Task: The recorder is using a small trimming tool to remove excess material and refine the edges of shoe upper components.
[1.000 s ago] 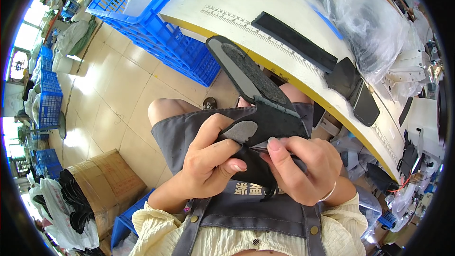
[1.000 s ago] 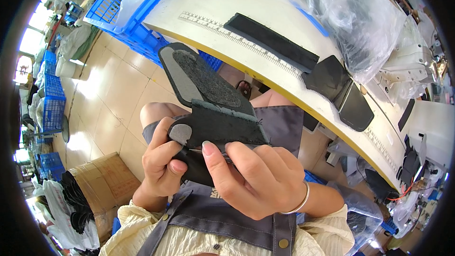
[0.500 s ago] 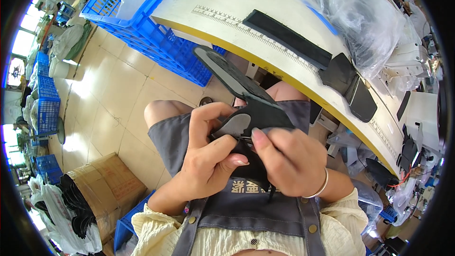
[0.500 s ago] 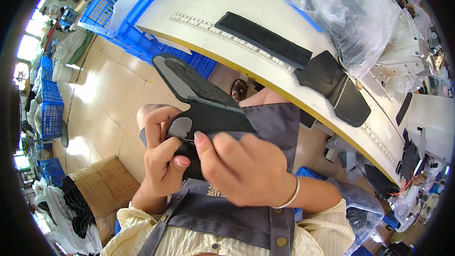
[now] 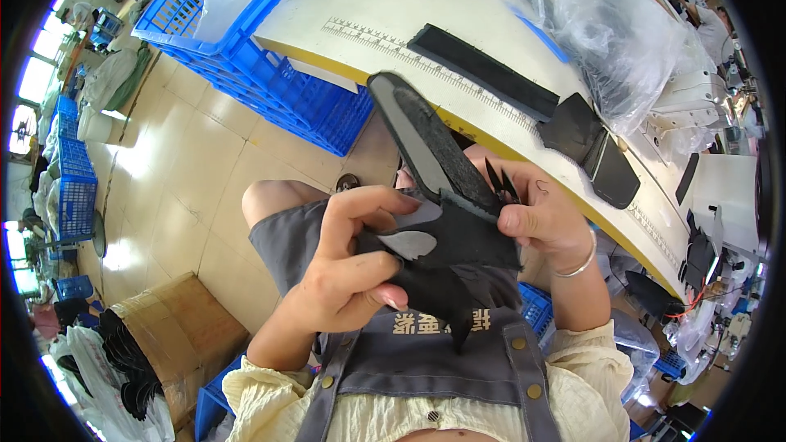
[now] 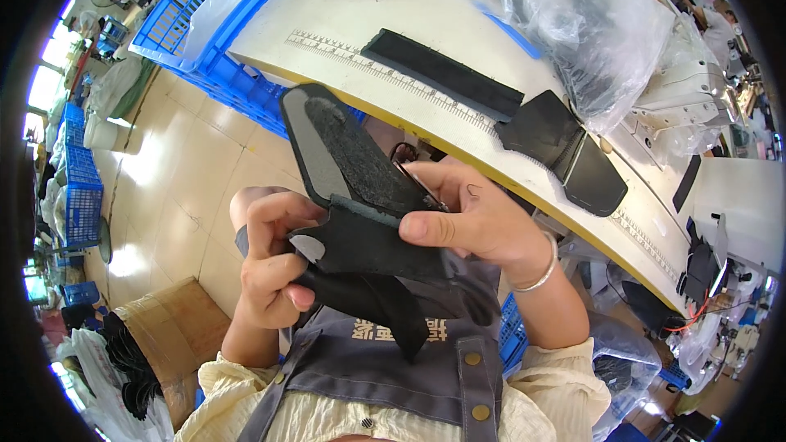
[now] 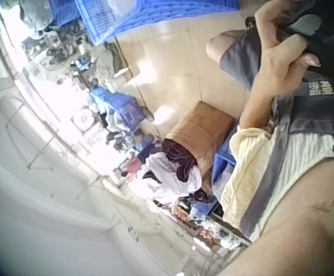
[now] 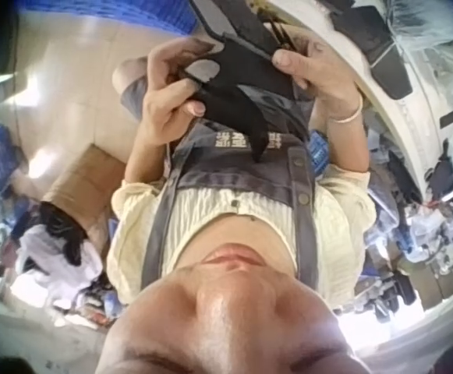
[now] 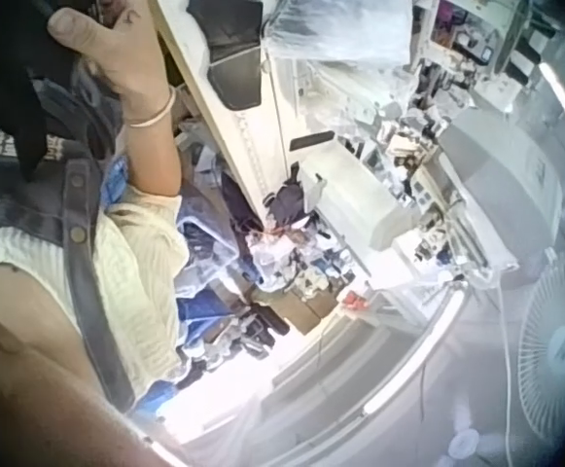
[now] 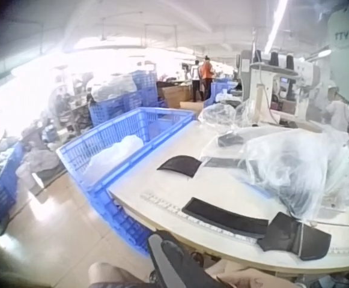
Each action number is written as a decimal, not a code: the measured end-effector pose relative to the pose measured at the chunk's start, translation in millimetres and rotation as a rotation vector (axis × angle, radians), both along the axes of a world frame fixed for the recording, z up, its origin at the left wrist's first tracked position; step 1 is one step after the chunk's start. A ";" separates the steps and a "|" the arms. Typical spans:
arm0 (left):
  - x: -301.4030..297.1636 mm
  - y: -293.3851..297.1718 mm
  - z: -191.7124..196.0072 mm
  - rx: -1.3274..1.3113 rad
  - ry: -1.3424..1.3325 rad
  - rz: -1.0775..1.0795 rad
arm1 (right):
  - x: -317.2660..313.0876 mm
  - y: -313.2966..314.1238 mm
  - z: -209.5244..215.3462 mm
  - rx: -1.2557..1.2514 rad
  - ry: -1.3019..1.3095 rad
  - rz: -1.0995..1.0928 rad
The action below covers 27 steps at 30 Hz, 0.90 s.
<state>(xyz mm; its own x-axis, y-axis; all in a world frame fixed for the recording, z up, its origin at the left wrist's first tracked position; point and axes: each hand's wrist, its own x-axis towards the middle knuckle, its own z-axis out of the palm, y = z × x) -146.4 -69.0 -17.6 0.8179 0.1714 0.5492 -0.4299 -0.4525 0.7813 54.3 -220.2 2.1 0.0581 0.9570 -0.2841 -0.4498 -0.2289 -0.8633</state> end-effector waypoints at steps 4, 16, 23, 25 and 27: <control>1.4 8.1 9.3 0.104 0.174 0.117 | -35.6 0.9 17.9 0.180 0.024 -0.499; 14.0 31.4 13.5 0.205 0.373 -0.243 | -43.3 -7.9 15.1 0.132 -0.013 -0.249; 16.9 18.0 9.8 -0.123 0.144 -0.335 | -40.6 -11.9 22.8 0.199 -0.122 -0.835; 6.6 10.2 4.3 -0.411 0.373 -0.338 | -39.2 -9.7 21.4 0.180 -0.093 -0.848; 1.2 8.4 1.0 -0.339 0.379 -0.312 | -22.4 -9.2 -0.3 -0.022 -0.342 -0.717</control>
<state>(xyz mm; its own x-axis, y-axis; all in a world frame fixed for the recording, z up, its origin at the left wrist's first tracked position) -145.2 -60.6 -16.6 0.9862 0.0059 0.1656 -0.1652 -0.0481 0.9851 31.9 -229.5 1.7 0.7458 0.6472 -0.1577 -0.2045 -0.0029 -0.9789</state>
